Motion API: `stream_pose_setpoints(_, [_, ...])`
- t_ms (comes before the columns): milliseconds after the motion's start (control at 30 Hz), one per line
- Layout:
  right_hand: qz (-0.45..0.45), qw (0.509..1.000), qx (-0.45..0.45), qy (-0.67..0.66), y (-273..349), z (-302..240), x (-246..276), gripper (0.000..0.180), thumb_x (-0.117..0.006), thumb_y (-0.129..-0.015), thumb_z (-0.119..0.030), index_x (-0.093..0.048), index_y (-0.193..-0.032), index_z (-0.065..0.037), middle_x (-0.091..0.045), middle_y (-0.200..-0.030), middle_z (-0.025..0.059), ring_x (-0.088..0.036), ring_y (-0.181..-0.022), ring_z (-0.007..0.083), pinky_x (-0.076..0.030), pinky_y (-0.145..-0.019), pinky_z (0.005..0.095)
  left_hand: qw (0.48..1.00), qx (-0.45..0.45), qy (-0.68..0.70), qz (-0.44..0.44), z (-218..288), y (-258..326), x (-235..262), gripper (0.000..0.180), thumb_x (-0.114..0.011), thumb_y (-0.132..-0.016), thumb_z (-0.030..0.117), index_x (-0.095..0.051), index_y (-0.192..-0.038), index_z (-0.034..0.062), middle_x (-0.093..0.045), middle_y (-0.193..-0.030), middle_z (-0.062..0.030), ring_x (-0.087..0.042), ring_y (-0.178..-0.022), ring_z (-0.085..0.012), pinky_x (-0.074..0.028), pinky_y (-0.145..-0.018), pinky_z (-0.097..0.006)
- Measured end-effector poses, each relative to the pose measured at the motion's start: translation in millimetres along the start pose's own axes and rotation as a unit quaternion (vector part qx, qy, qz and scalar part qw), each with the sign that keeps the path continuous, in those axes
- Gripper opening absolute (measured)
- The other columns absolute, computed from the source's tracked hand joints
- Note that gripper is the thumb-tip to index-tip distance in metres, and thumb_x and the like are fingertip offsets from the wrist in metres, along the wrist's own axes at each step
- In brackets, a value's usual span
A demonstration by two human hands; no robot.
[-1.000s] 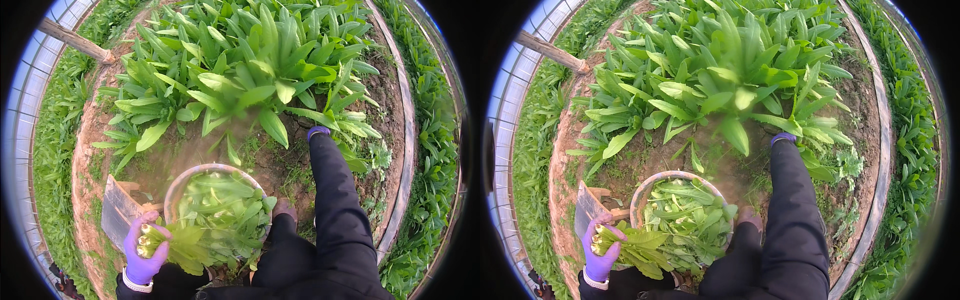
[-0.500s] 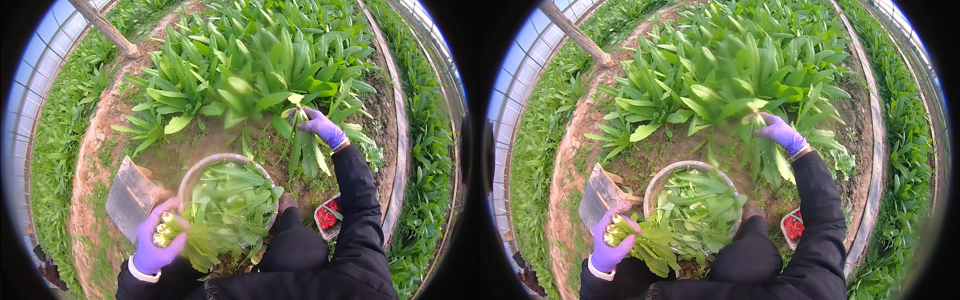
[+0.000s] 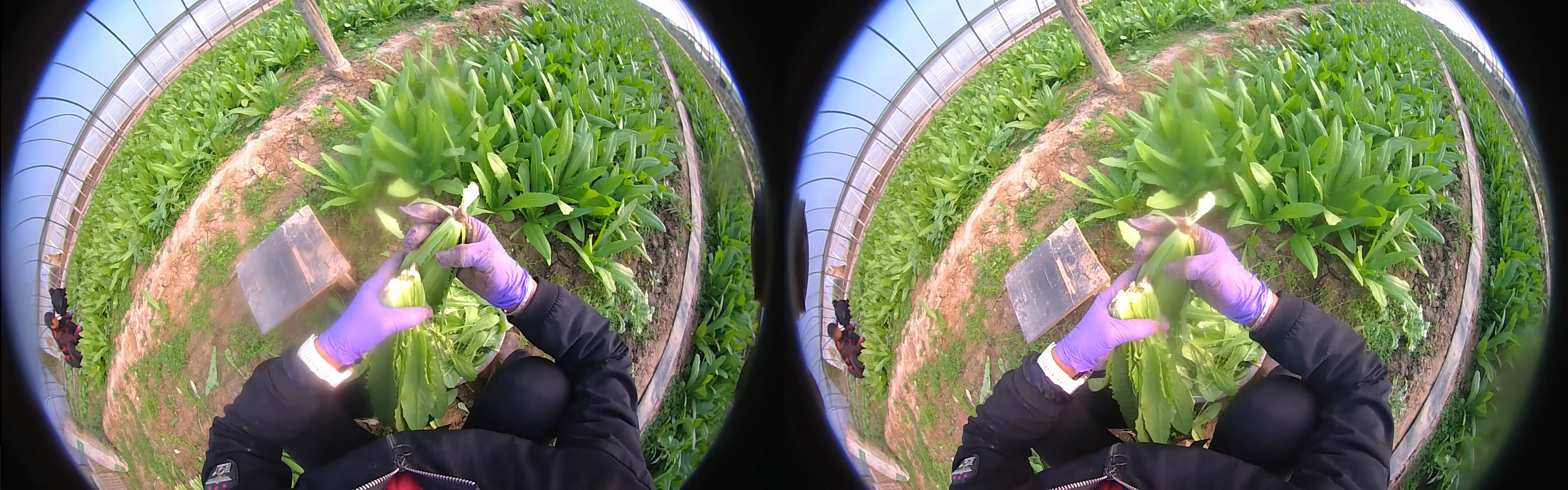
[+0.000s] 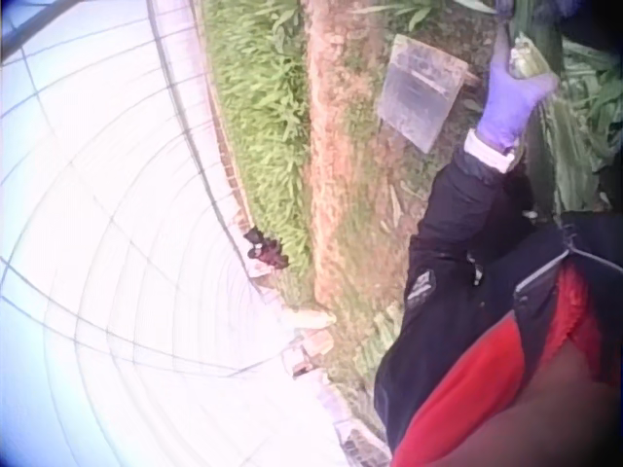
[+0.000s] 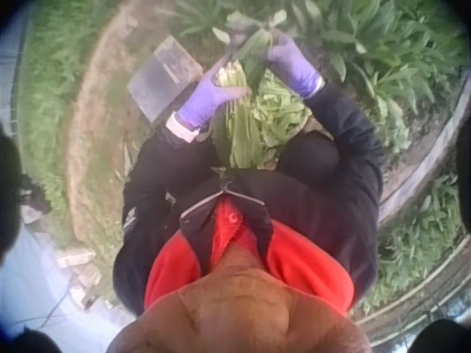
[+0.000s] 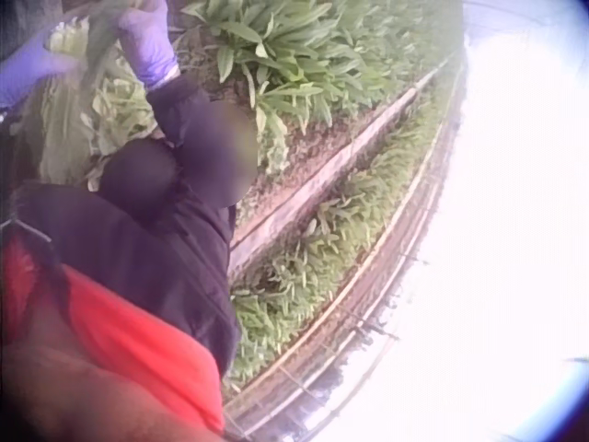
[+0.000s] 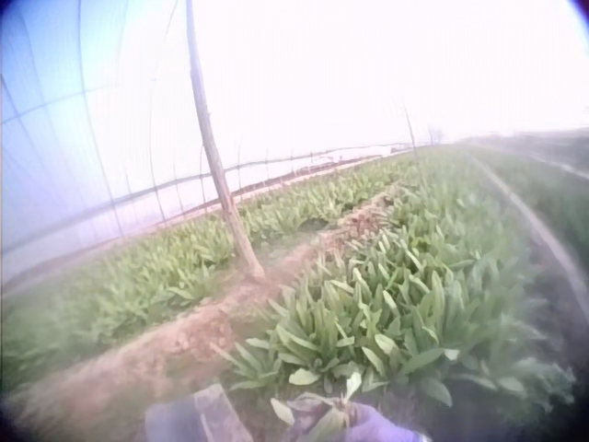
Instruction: The person harvests leafy green vegetables by hand in a greenhouse, pulling plants from the soil and placing them into a white bucket. The person repeatedly reaches for plants, removes them, and adds them to the bucket.
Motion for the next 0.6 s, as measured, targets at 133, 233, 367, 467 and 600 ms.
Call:
stream_pose_setpoints(133, [0.023,1.000,-0.004,-0.004,6,-24,0,0.069,-0.071,-0.084,-0.009,-0.041,-0.147,0.000,-0.064,-0.122,0.0077,-0.060,-0.116,0.0194,-0.045,-0.107,0.0368,0.975,-0.054,-0.195,0.091,15,-11,12,0.072,-0.078,-0.080,0.010,-0.045,-0.142,-0.0009,-0.068,-0.112,-0.0097,-0.067,-0.100,-0.0174,-0.051,-0.093,-0.030])
stream_pose_setpoints(233, [0.052,0.994,0.098,-0.015,13,-55,12,0.051,-0.065,-0.092,-0.013,-0.050,-0.138,0.001,-0.064,-0.102,0.0034,-0.063,-0.098,0.0145,-0.053,-0.090,0.0312,0.921,-0.117,-0.354,0.115,34,-10,5,0.058,-0.078,-0.076,0.018,-0.056,-0.127,0.0020,-0.072,-0.100,-0.0137,-0.071,-0.089,-0.0246,-0.054,-0.083,-0.034])
stream_pose_setpoints(367, [0.079,0.979,0.126,-0.141,16,-75,30,0.035,-0.050,-0.104,-0.022,-0.057,-0.124,0.006,-0.031,-0.063,-0.0107,-0.028,-0.051,0.0026,-0.027,-0.048,0.0216,0.868,-0.145,-0.448,0.160,50,-5,4,0.052,-0.076,-0.074,0.021,-0.058,-0.121,0.0070,-0.070,-0.084,-0.0165,-0.071,-0.079,-0.0359,-0.056,-0.073,-0.039])
stream_pose_setpoints(467, [0.114,0.944,0.274,-0.142,45,-125,58,0.032,-0.045,-0.106,-0.018,-0.057,-0.121,0.007,-0.026,-0.060,-0.0109,-0.024,-0.048,0.0021,-0.024,-0.045,0.0208,0.860,-0.094,-0.471,0.173,50,-6,19,0.053,-0.077,-0.075,0.019,-0.057,-0.121,0.0040,-0.071,-0.090,-0.0155,-0.072,-0.082,-0.0299,-0.055,-0.076,-0.036])
stream_pose_setpoints(600, [0.176,0.959,0.026,0.218,52,-54,79,0.033,-0.052,-0.103,-0.022,-0.058,-0.125,0.001,-0.052,-0.070,-0.0035,-0.049,-0.057,0.0092,-0.040,-0.053,0.0231,0.929,-0.073,-0.316,0.177,48,-11,39,0.066,-0.078,-0.076,0.013,-0.050,-0.132,-0.0099,-0.067,-0.111,-0.0124,-0.062,-0.102,-0.0135,-0.051,-0.090,-0.029])
Point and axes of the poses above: each hand's wrist, its own y-axis away from the middle knuckle, its own x-axis out of the back of the hand, z = x × y, the point moved 10 cm from there along -y, towards the middle knuckle
